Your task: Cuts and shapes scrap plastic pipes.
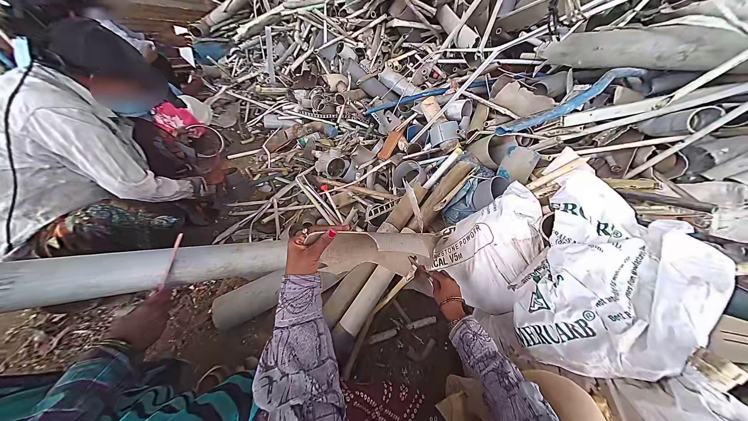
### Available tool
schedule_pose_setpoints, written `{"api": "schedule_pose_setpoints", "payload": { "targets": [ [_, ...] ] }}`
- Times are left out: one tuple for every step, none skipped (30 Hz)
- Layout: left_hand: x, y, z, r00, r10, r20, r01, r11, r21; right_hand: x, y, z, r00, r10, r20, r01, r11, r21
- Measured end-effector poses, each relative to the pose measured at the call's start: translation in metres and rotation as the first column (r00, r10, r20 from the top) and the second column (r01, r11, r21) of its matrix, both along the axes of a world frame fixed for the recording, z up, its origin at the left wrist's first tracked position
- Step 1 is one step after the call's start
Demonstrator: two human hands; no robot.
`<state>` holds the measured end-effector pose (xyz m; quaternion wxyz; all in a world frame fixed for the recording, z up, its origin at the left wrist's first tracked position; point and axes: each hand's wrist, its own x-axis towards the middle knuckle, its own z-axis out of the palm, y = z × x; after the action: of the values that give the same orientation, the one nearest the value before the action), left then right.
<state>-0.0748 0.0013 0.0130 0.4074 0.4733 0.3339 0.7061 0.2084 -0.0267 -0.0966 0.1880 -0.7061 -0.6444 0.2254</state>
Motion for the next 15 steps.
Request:
{"api": "schedule_pose_setpoints", "payload": {
  "targets": [
    [0.003,0.001,0.004,1.0,0.022,0.012,-0.022,1.0,-0.01,-0.001,-0.001,-0.005,0.999,0.013,-0.035,-0.011,0.998,0.062],
    [0.003,0.003,0.007,0.999,0.046,0.017,-0.046,0.999,-0.007,-0.008,-0.003,-0.01,0.996,0.059,-0.071,-0.044,0.979,0.201],
    [0.002,0.004,0.009,0.998,0.063,0.017,-0.063,0.998,0.001,-0.014,-0.005,-0.014,0.992,0.095,-0.081,-0.066,0.95,0.306],
    [0.004,0.004,0.008,0.997,0.073,0.011,-0.073,0.997,0.007,-0.013,-0.007,-0.013,0.994,0.083,-0.066,-0.061,0.958,0.281],
    [0.004,0.003,0.005,0.997,0.077,-0.01,-0.077,0.997,0.012,-0.009,-0.007,-0.01,0.998,0.036,-0.042,-0.03,0.989,0.143],
    [0.003,0.004,0.004,0.996,0.072,-0.046,-0.071,0.997,0.023,-0.004,-0.002,-0.006,1.0,0.0,-0.015,0.0,1.0,-0.027],
    [0.002,0.007,0.004,0.994,0.058,-0.092,-0.053,0.997,0.049,-0.001,0.004,-0.002,1.0,0.008,0.001,-0.008,0.991,-0.135],
    [0.0,0.01,0.003,0.988,0.044,-0.147,-0.033,0.996,0.08,-0.005,0.003,0.003,0.998,0.068,0.004,-0.066,0.984,-0.167],
    [-0.002,0.012,0.003,0.983,0.036,-0.181,-0.019,0.995,0.097,-0.016,-0.003,0.006,0.99,0.14,-0.011,-0.14,0.982,-0.126],
    [-0.002,0.012,0.001,0.981,0.034,-0.193,-0.017,0.996,0.089,-0.026,-0.015,0.008,0.984,0.178,-0.029,-0.18,0.981,-0.068],
    [-0.002,0.01,0.001,0.979,0.048,-0.198,-0.038,0.998,0.054,-0.032,-0.026,0.006,0.984,0.168,-0.06,-0.169,0.985,-0.021],
    [0.0,0.008,0.003,0.976,0.08,-0.201,-0.079,0.997,0.016,-0.032,-0.033,0.002,0.988,0.121,-0.091,-0.12,0.993,0.014],
    [0.002,0.006,0.005,0.971,0.123,-0.203,-0.129,0.991,-0.018,-0.026,-0.037,-0.004,0.992,0.056,-0.111,-0.054,0.998,0.018],
    [0.004,0.005,0.008,0.965,0.17,-0.2,-0.182,0.982,-0.042,-0.019,-0.036,-0.009,0.992,-0.009,-0.127,0.014,0.999,0.032],
    [0.006,0.005,0.011,0.958,0.212,-0.193,-0.227,0.972,-0.055,-0.012,-0.033,-0.012,0.989,-0.07,-0.131,0.075,0.997,0.029]
  ]
}}
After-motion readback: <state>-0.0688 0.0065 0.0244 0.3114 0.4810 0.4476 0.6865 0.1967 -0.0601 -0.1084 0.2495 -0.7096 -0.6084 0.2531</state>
